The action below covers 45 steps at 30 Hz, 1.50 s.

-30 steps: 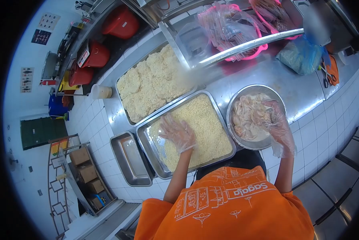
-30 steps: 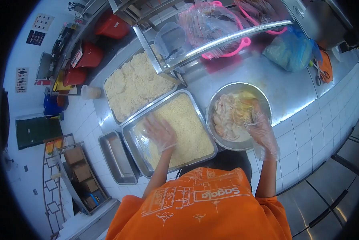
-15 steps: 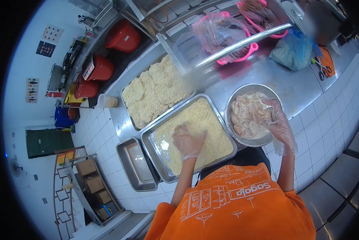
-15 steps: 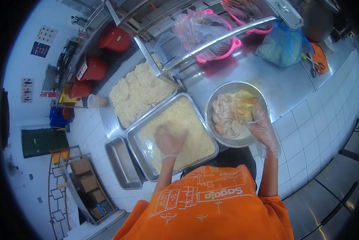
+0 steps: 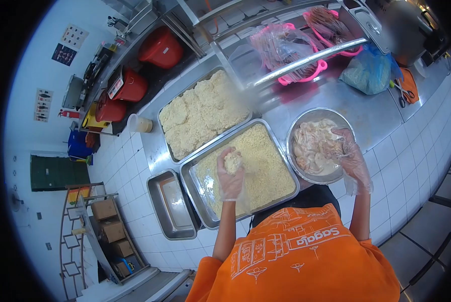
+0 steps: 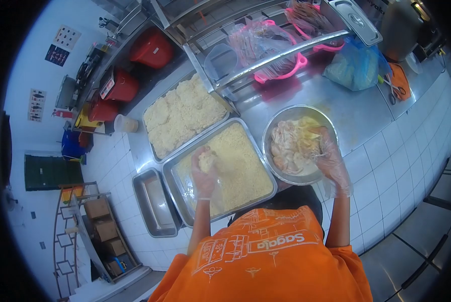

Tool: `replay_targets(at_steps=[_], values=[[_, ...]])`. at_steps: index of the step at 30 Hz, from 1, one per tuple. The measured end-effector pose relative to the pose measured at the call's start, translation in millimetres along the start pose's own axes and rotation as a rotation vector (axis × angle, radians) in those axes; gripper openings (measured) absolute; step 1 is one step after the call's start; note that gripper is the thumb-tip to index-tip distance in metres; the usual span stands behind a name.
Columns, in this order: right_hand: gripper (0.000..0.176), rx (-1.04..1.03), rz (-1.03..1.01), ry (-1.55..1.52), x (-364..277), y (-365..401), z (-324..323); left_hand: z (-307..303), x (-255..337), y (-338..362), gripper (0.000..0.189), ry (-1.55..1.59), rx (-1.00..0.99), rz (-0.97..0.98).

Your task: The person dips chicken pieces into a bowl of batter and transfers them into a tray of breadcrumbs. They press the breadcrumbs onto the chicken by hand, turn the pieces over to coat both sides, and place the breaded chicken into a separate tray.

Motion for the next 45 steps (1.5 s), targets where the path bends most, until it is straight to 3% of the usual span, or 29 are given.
replay_targets(at_steps=[4, 7, 10, 13, 16, 22, 23, 25, 28, 31, 34, 37, 40, 43, 45], values=[[0.059, 0.019, -0.031, 0.059, 5.4, -0.5, 0.3, -10.4, -26.3, 34.2, 0.077, 0.035, 0.03, -0.052], [0.058, 0.031, -0.019, 0.028, 9.6, 2.1, 0.4, -17.1, -36.6, 65.3, 0.101, -0.669, -0.035, 0.011], [0.057, 0.035, 0.001, 0.032, 9.3, 2.9, 1.1, -20.9, -63.3, 80.3, 0.12, -0.756, -0.083, 0.018], [0.056, 0.034, 0.015, 0.048, 9.9, 1.7, 0.1, -31.0, -83.2, 72.3, 0.115, -0.592, -0.043, -0.155], [0.054, 0.032, 0.028, 0.054, 10.7, 0.9, 1.7, -43.9, -113.9, 70.8, 0.098, -0.677, 0.084, -0.243], [0.052, 0.052, 0.043, 0.063, 13.7, -1.7, 2.4, -77.3, -118.9, 55.1, 0.059, -0.639, 0.147, -0.112], [0.052, 0.059, 0.047, 0.065, 14.5, -1.9, 1.9, -78.8, -119.6, 53.2, 0.057, -0.579, 0.091, -0.133], [0.051, 0.07, 0.053, 0.066, 15.8, -2.2, 0.7, -76.9, -62.0, 44.3, 0.055, -0.457, -0.027, -0.181], [0.05, 0.072, 0.059, 0.068, 15.8, -0.1, 0.3, -62.3, -29.7, 22.6, 0.052, -0.545, -0.191, -0.164], [0.049, 0.079, 0.077, 0.075, 15.6, 2.3, 0.9, -32.4, -5.0, -7.0, 0.05, -0.481, -0.43, 0.08], [0.048, 0.108, 0.103, 0.073, 17.5, 2.2, 2.0, -13.7, -6.1, -22.9, 0.046, -0.557, -0.452, 0.322], [0.047, 0.156, 0.139, 0.079, 20.1, 3.7, 2.2, 2.2, -18.7, -28.7, 0.043, -0.791, -0.46, 0.38], [0.046, 0.174, 0.148, 0.097, 19.7, 2.7, -3.1, -3.5, -47.2, -14.4, 0.043, -0.7, -0.319, 0.207], [0.055, 0.119, 0.197, 0.086, 18.2, 5.4, -7.1, -11.4, -60.3, -3.4, 0.044, -0.652, -0.348, -0.314], [0.059, 0.073, 0.173, 0.092, 17.3, 4.8, -8.4, -6.7, -96.4, -9.8, 0.046, -0.801, -0.311, 0.116]])
Point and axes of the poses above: each hand's wrist, its own y-axis away from the middle knuckle, its own z-axis out of the palm, x = y × z, the point moved 6 cm from there along -y, towards the middle knuckle, and after that the axes turned 1 degree about y, right-handed, at the moved point
